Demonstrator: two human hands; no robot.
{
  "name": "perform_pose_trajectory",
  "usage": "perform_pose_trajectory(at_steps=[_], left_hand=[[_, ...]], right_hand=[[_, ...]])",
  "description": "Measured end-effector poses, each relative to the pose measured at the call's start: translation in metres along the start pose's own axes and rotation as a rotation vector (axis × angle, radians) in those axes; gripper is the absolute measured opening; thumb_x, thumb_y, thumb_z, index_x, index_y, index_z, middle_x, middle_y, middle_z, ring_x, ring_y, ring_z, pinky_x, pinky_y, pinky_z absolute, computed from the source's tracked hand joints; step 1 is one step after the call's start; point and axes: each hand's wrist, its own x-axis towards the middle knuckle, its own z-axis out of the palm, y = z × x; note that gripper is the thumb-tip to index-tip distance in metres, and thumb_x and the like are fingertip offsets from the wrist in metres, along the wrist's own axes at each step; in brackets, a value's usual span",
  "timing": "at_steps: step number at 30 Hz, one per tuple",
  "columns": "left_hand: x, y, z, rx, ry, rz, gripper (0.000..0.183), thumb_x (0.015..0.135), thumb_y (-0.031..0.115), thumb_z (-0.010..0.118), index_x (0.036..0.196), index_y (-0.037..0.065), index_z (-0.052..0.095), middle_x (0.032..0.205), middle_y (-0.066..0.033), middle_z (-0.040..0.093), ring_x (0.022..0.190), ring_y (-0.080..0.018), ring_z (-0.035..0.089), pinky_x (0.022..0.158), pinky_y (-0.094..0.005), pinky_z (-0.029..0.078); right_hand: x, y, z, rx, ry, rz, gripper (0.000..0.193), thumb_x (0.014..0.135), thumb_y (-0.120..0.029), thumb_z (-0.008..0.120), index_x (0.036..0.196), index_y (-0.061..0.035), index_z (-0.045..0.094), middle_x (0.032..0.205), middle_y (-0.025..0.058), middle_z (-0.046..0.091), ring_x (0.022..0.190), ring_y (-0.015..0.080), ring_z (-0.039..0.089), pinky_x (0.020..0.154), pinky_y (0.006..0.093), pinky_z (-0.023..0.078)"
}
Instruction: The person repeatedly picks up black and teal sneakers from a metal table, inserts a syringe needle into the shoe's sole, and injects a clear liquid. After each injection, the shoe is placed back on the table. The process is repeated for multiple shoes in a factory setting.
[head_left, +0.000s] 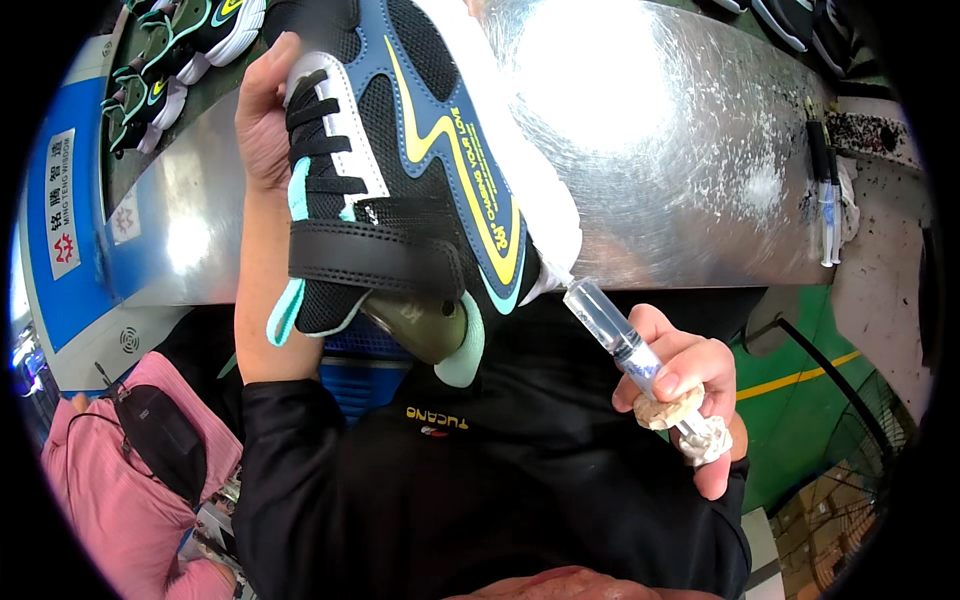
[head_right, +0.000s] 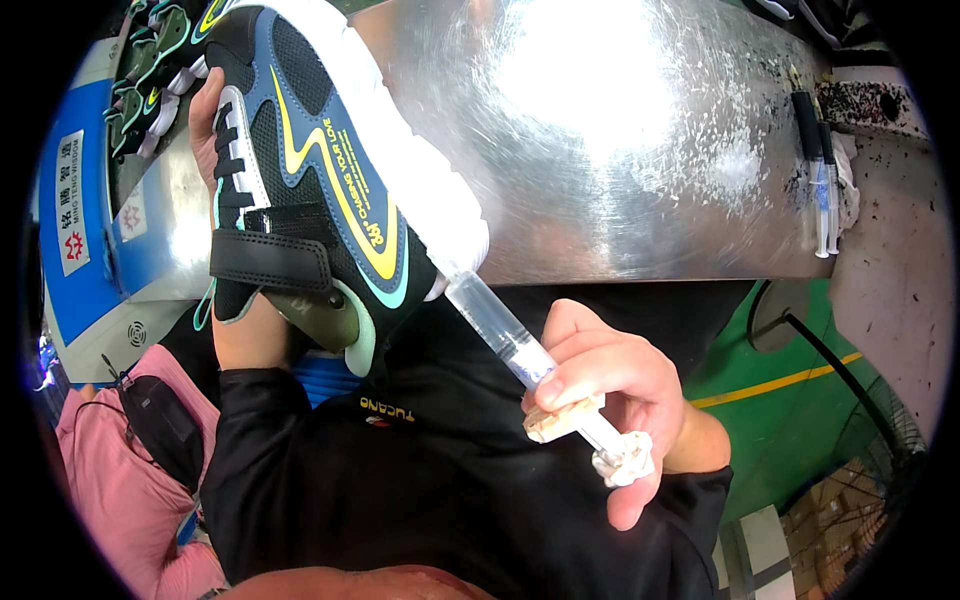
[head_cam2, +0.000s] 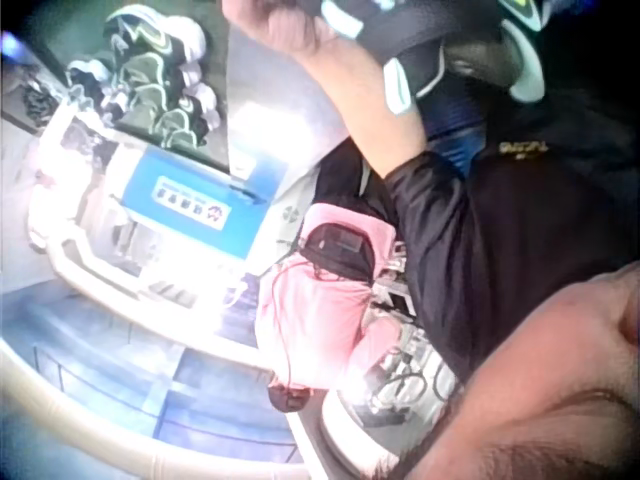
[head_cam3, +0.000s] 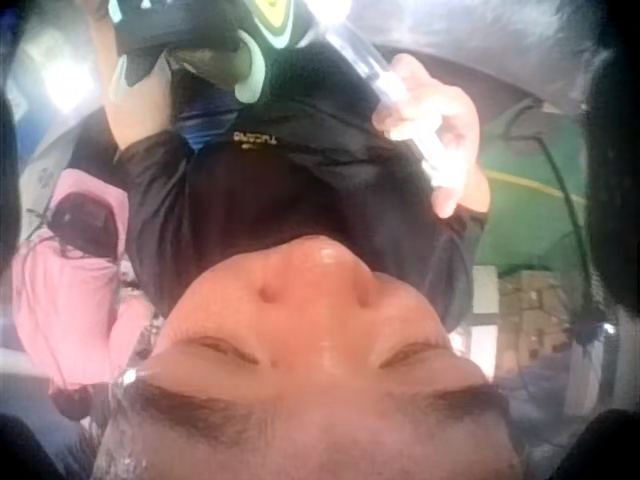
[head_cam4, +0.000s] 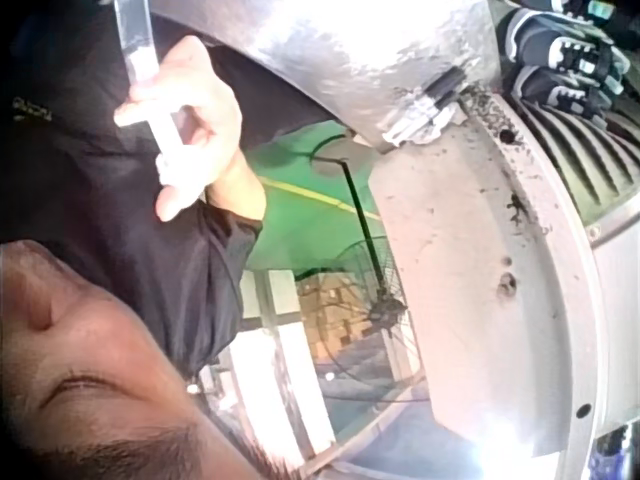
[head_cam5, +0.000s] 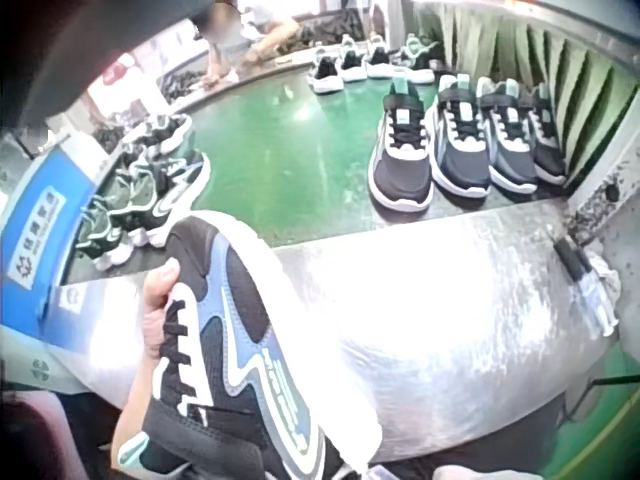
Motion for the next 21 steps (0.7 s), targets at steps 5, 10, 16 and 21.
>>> perform_pose_trajectory(at_steps=[5, 10, 16, 21], left_hand=[[-0.006, 0.004, 0.0, 0.104, 0.128, 0.044, 0.016, 0.087, 0.018, 0.056, 0.077, 0.006, 0.06, 0.069, -0.0071, 0.065, 0.059, -0.0174, 0.064, 0.055, -0.0298, 0.055], [-0.024, 0.026, -0.032, 0.306, 0.083, -0.03, 0.036, 0.089, 0.029, 0.049, 0.109, 0.0, 0.059, 0.097, -0.0163, 0.066, 0.084, -0.0284, 0.066, 0.077, -0.0386, 0.054], [-0.082, 0.039, -0.052, 0.419, 0.214, 0.021, 0.037, 0.093, 0.027, 0.044, 0.118, 0.002, 0.053, 0.104, -0.0178, 0.063, 0.089, -0.0312, 0.065, 0.078, -0.0412, 0.054], [-0.125, 0.03, -0.044, 0.568, 0.378, 0.07, 0.045, 0.087, 0.011, 0.053, 0.127, -0.003, 0.039, 0.112, -0.0175, 0.057, 0.101, -0.0262, 0.06, 0.089, -0.037, 0.05]], right_hand=[[-0.005, 0.004, -0.006, -0.017, -0.028, -0.015, 0.081, 0.058, -0.063, 0.076, 0.107, -0.0003, 0.058, 0.085, 0.008, 0.067, 0.065, 0.0142, 0.042, 0.064, 0.0285, 0.028], [-0.008, 0.009, -0.007, -0.033, -0.004, 0.022, 0.079, 0.057, -0.059, 0.079, 0.105, 0.0005, 0.059, 0.086, 0.0061, 0.067, 0.067, 0.0141, 0.044, 0.063, 0.0281, 0.03], [0.0, 0.012, -0.008, -0.168, -0.05, -0.004, 0.078, 0.055, -0.055, 0.082, 0.106, 0.0007, 0.06, 0.088, 0.005, 0.067, 0.068, 0.0165, 0.044, 0.063, 0.0273, 0.034], [0.014, 0.015, -0.003, -0.294, -0.101, -0.031, 0.075, 0.057, -0.052, 0.081, 0.106, 0.0008, 0.06, 0.092, 0.0048, 0.067, 0.072, 0.018, 0.055, 0.067, 0.0286, 0.034]])
